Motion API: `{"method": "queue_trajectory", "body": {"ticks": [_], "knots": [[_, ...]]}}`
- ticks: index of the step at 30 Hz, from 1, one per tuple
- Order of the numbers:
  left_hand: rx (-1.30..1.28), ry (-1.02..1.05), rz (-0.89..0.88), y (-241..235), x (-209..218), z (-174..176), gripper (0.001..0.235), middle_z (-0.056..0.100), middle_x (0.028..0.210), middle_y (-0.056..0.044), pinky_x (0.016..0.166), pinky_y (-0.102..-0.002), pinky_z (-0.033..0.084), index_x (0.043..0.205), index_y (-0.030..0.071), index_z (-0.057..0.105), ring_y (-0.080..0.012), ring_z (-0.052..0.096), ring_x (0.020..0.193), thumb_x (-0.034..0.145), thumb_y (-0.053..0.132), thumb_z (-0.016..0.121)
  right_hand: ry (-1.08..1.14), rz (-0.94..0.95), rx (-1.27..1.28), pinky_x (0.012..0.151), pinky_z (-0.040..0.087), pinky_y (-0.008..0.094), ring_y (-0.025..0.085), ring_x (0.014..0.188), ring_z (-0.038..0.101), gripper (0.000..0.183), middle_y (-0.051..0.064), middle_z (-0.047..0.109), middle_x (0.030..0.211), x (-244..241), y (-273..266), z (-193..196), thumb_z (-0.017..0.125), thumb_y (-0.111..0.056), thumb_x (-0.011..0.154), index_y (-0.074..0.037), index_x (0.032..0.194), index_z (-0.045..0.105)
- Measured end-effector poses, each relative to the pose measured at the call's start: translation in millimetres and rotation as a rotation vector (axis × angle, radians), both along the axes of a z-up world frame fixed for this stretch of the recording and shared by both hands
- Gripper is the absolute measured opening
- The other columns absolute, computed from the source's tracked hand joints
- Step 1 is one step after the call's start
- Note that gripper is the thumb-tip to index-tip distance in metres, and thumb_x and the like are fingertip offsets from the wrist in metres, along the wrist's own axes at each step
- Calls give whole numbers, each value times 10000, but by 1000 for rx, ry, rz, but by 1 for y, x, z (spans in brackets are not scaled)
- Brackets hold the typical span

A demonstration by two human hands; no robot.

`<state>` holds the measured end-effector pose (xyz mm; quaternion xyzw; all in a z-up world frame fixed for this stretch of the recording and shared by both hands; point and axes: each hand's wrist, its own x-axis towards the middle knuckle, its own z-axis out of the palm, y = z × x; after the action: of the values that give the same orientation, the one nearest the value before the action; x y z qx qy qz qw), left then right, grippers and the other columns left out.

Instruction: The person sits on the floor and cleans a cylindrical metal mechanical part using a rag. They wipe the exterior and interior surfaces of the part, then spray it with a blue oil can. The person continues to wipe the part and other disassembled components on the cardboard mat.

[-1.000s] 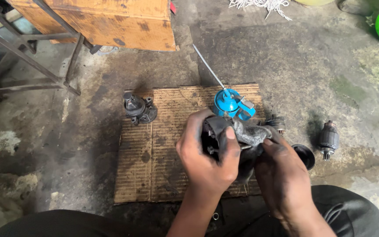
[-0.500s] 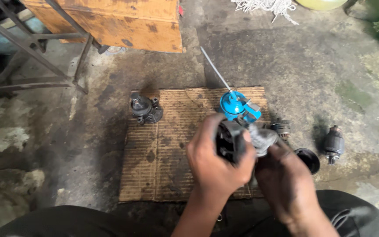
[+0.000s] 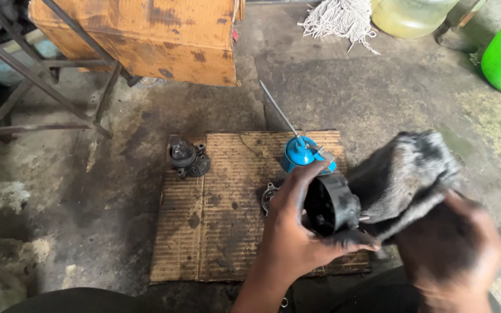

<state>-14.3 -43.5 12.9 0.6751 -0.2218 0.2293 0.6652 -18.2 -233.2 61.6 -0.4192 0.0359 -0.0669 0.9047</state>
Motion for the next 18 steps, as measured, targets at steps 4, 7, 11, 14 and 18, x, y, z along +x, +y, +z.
{"method": "queue_trajectory", "body": {"ticks": [4, 7, 11, 14, 18], "knots": [[-126, 124, -81, -1, 6, 11, 1062, 688, 1244, -89, 1036, -349, 640, 1469, 34, 490, -197, 738, 1143, 656, 591, 889, -342, 149, -570, 1175, 344, 545, 417, 1372, 536, 733, 229, 604, 1427, -21, -17, 1, 658, -43, 696, 64, 1411, 535], [-205, 269, -187, 2, 9, 22, 1066, 710, 1154, -48, 1003, -340, 617, 1352, 35, 546, -176, 729, 1088, 568, 687, 856, -717, 84, -1353, 1191, 330, 512, 388, 1415, 504, 651, 220, 598, 1418, -16, -6, -3, 660, 14, 695, 27, 1339, 565], [-197, 218, -283, 3, -1, 26, 992, 714, 1191, -99, 1072, -368, 582, 1380, -1, 594, -196, 702, 1130, 699, 658, 886, -777, 210, -1467, 1221, 310, 497, 403, 1473, 442, 594, 239, 532, 1483, -6, 2, 3, 619, -17, 785, -10, 1377, 577], [-220, 274, -338, -2, -9, 25, 973, 698, 1192, -137, 1028, -381, 575, 1380, -10, 581, -234, 683, 1107, 792, 739, 778, -723, 284, -1336, 1188, 300, 475, 429, 1490, 394, 544, 285, 408, 1554, -8, 2, 0, 643, -13, 825, -13, 1361, 549], [-116, 243, 6, -16, -15, 27, 957, 617, 1263, -164, 1030, -394, 475, 1350, 8, 499, -306, 627, 1183, 928, 855, 359, -828, 171, -1192, 1228, 304, 446, 388, 1444, 425, 487, 246, 442, 1460, -11, 22, -16, 637, -6, 851, -38, 1326, 536]]}}
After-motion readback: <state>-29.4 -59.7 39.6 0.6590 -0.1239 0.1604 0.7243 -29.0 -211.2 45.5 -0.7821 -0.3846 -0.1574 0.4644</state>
